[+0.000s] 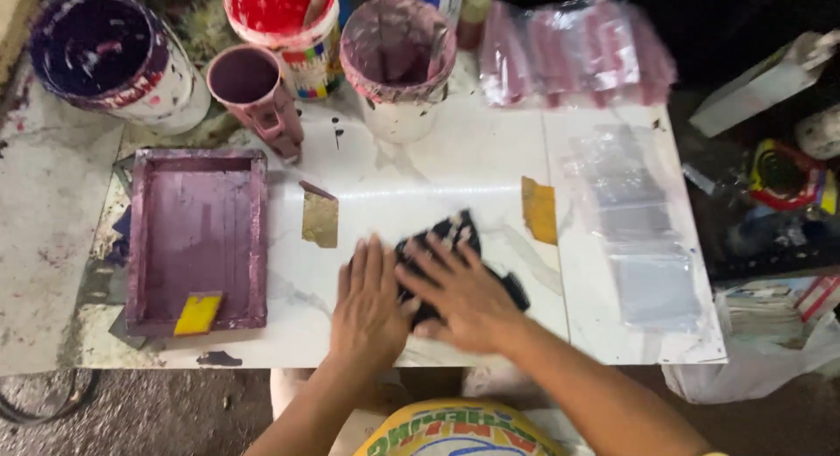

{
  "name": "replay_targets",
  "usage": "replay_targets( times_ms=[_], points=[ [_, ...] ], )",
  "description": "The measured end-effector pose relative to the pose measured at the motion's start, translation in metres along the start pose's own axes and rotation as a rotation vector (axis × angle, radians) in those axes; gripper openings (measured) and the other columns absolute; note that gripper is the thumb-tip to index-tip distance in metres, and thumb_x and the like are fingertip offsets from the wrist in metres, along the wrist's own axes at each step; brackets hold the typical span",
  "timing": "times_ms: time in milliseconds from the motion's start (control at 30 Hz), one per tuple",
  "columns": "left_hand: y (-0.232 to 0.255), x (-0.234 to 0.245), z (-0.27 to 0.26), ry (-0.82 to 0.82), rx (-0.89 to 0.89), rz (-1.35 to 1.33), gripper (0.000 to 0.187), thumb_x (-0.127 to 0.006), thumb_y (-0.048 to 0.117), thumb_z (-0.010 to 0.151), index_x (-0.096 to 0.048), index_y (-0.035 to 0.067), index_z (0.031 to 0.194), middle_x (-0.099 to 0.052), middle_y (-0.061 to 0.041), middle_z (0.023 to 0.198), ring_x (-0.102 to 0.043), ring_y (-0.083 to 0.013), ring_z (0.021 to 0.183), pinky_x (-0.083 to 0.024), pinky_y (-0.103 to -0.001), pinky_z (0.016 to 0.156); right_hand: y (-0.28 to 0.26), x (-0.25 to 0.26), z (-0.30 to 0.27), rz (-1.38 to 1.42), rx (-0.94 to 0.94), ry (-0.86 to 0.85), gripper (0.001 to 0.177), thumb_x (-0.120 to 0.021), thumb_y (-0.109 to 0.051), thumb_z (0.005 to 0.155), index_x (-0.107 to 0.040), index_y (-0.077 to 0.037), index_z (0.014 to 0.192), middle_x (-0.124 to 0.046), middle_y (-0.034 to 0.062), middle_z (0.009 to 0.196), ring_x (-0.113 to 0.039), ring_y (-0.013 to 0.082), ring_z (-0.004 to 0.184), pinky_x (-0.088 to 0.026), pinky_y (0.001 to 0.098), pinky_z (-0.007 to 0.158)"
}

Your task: The person wipes a white surface with a dark cloth, then places a clear plastic sheet on the table. They move a purple paint tray into position and stir a thick purple substance in a bucket using a stick.

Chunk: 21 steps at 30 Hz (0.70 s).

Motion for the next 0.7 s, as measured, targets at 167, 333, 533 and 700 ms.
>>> replay_targets(
  times_ms=[167, 333, 533, 700],
  points=[
    [0.020, -0.015, -0.040, 0.225, -0.069, 0.322, 0.089, -0.035, 0.059, 0.099, -0.014, 0.000, 0.162, -0.009, -0.023, 0.171, -0.009, -0.0368, 0.158, -0.012, -0.048, 0.126, -0.010, -0.042, -0.053, 0.124, 0.146, 0.259, 0.079, -0.031, -0.064, 0.103, -0.025, -0.014, 0.163, -0.008, 0.0147, 0.171, -0.002, 0.0402, 0.156, -0.005, 0.0603, 0.120],
    [0.070, -0.013, -0.022, 0.445, -0.159, 0.395, 0.103, -0.036, 0.074, 0.089, -0.015, 0.007, 0.164, -0.010, -0.019, 0.172, -0.008, -0.0331, 0.161, -0.008, -0.045, 0.130, 0.008, -0.065, -0.101, 0.045, 0.048, 0.325, 0.090, -0.019, -0.074, 0.100, -0.019, -0.011, 0.164, -0.001, 0.0152, 0.172, 0.001, 0.0354, 0.157, -0.003, 0.0535, 0.122],
    [0.128, -0.037, 0.012, 0.053, -0.368, 0.001, 0.084, -0.038, 0.058, 0.098, -0.021, 0.003, 0.160, -0.010, -0.022, 0.170, -0.008, -0.0397, 0.156, -0.008, -0.055, 0.122, 0.035, -0.094, -0.153, 0.045, -0.197, 0.381, 0.094, -0.028, -0.076, 0.096, -0.023, -0.010, 0.162, -0.008, 0.0197, 0.172, -0.007, 0.0379, 0.158, -0.014, 0.0528, 0.121],
    [0.162, -0.024, 0.025, -0.332, -0.450, -0.022, 0.081, -0.032, 0.053, 0.101, -0.009, 0.006, 0.162, 0.001, -0.018, 0.172, 0.004, -0.0379, 0.157, 0.000, -0.054, 0.124, 0.049, -0.126, -0.178, 0.081, -0.445, 0.293, 0.098, -0.038, -0.077, 0.094, -0.020, -0.008, 0.161, -0.003, 0.0219, 0.171, -0.004, 0.0394, 0.157, -0.013, 0.0559, 0.119]
  ],
)
Point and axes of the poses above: each hand's wrist, its own z-axis towards the middle knuckle, its own x-axis out of the back of the hand, y = z × x, the point moved 4 cm from there along z, towards the middle knuckle
